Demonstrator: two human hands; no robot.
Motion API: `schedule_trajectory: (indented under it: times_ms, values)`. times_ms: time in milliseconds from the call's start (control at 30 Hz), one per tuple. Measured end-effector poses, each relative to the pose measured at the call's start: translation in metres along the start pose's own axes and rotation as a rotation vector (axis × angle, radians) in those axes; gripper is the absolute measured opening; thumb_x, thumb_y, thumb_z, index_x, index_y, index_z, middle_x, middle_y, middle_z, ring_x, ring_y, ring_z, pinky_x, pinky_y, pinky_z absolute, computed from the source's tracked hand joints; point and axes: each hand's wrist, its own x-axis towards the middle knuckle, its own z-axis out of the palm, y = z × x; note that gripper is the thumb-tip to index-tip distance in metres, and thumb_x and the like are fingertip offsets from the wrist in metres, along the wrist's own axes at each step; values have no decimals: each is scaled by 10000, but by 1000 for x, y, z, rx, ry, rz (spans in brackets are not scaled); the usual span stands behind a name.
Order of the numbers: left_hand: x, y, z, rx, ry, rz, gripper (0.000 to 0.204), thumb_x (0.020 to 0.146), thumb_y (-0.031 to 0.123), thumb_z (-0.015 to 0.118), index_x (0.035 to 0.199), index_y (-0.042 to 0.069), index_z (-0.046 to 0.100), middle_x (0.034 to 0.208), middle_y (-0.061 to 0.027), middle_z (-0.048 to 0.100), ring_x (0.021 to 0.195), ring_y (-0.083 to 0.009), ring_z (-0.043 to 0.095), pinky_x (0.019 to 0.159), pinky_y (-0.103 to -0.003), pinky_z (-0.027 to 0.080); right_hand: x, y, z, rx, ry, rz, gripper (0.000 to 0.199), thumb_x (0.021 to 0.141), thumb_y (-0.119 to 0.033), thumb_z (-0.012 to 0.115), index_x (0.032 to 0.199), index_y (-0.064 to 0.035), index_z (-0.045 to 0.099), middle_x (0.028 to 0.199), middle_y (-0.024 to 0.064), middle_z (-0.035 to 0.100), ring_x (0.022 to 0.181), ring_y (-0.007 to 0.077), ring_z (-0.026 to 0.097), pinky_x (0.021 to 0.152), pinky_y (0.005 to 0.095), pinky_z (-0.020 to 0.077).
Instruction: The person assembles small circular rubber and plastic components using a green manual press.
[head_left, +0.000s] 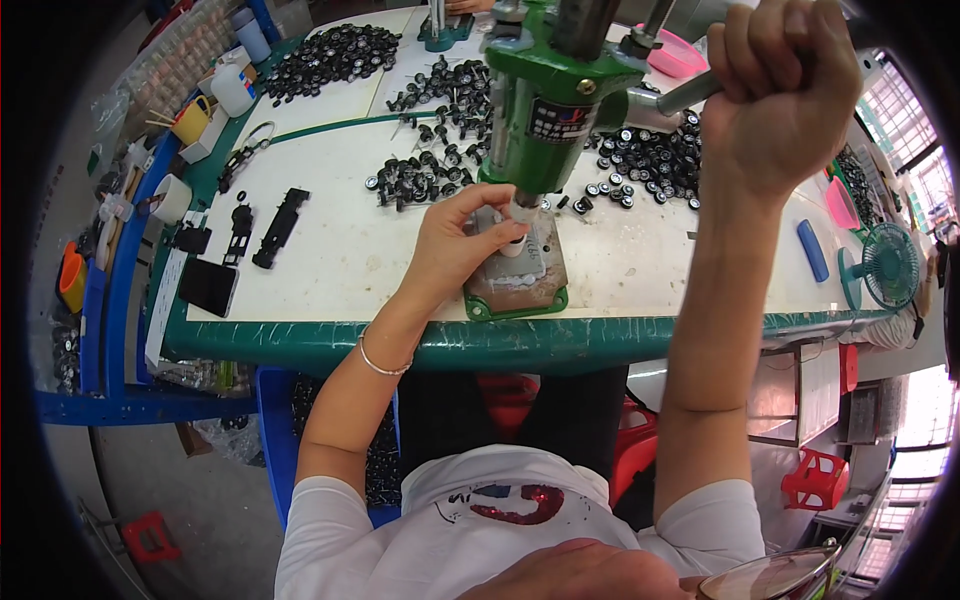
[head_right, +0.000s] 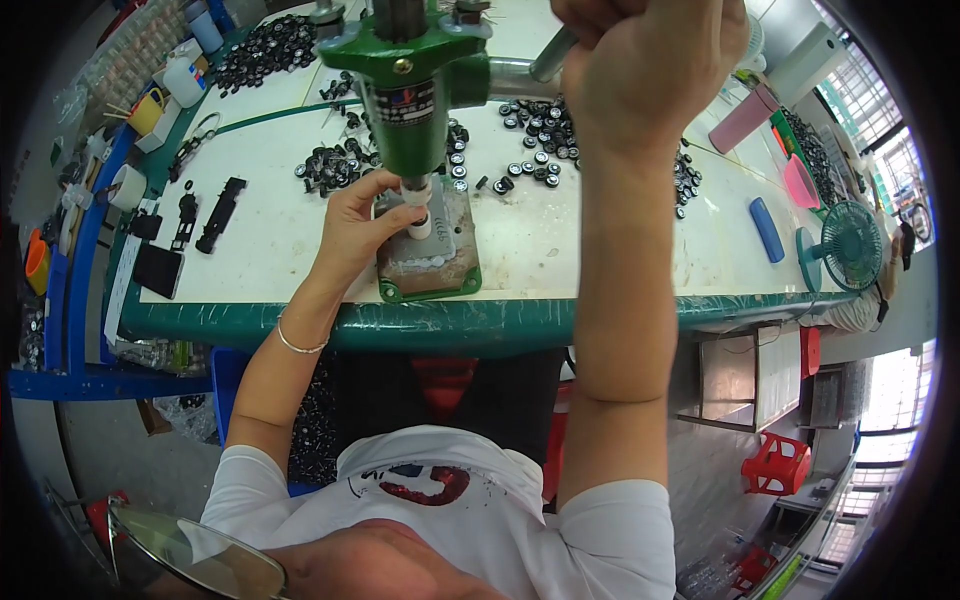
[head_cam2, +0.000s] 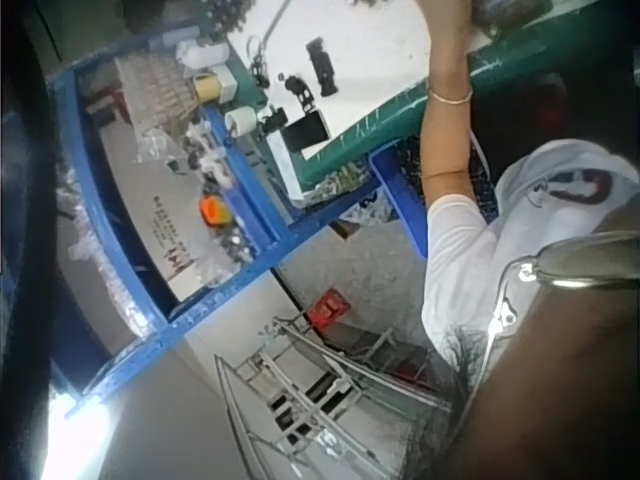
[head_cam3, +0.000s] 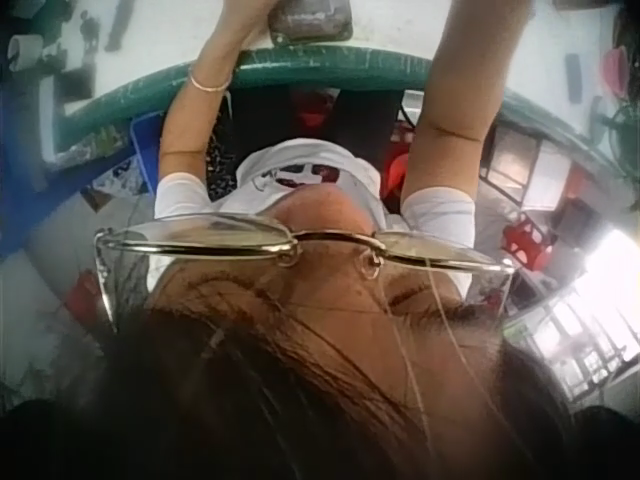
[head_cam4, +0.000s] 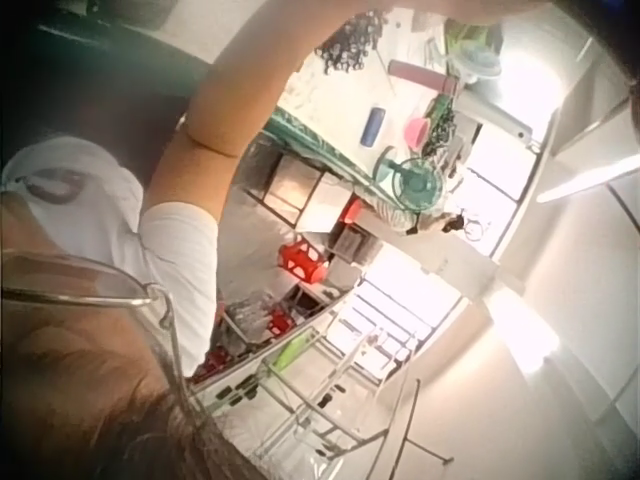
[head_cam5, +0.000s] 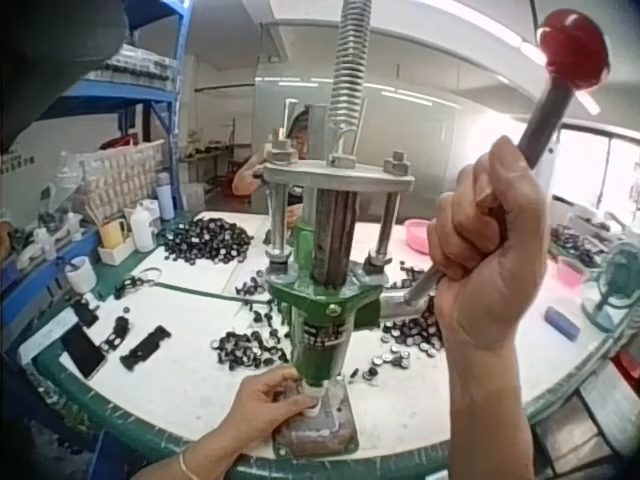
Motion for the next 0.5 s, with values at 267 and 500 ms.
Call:
schedule_trajectory:
  times_ms: [267,500]
  values:
    - [6,3,0,-94,0,-15,282,812,51,692,1087,26,635,888,3,611,814,-65,575,731,-214,472,54,-57,-49,-466,508,679,200,952,-258,525,808,-119,524,583,-68,392,415,25,309,350,169,209]
    - [-13,3,-37,-615,143,-215,147,861,48,531,1007,43,542,871,-52,552,800,-162,575,790,-310,470,-5,-40,-47,-1670,585,220,202,875,-289,545,902,-102,617,684,-3,534,587,98,485,509,230,369]
